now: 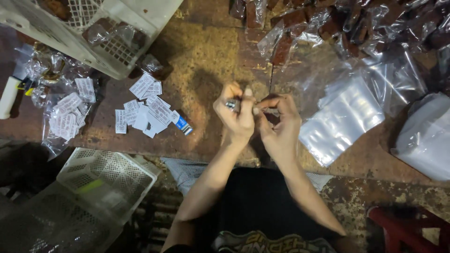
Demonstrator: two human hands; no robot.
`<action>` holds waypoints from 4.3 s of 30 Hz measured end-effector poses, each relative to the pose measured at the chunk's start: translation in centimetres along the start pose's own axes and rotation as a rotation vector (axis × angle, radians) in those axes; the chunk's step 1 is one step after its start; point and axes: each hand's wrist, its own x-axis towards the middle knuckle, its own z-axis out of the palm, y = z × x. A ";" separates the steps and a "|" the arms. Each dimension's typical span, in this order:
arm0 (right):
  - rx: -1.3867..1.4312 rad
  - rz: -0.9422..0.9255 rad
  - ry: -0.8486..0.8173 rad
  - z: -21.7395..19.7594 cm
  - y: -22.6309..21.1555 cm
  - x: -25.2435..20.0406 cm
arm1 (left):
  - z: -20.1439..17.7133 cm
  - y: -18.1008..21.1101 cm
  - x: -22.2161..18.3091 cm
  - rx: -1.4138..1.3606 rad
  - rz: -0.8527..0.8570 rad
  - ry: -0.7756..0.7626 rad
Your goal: Packaging small wrapped food items into larger plastic bags on a production workbench
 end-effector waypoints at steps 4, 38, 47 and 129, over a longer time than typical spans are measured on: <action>0.016 -0.102 -0.073 -0.1 -0.7 -0.1 | -0.5 -0.7 0.2 -0.027 0.022 0.092; 0.095 -0.275 -0.357 -4.7 4.3 1.6 | -6.2 5.1 6.0 0.014 -0.270 -1.332; -0.423 -0.062 -0.013 -7.3 5.6 -2.3 | -5.4 1.5 0.9 0.528 -0.150 -0.793; -0.434 -0.236 -0.102 -0.4 10.2 -1.7 | -3.8 -9.6 -4.0 0.017 -0.945 0.073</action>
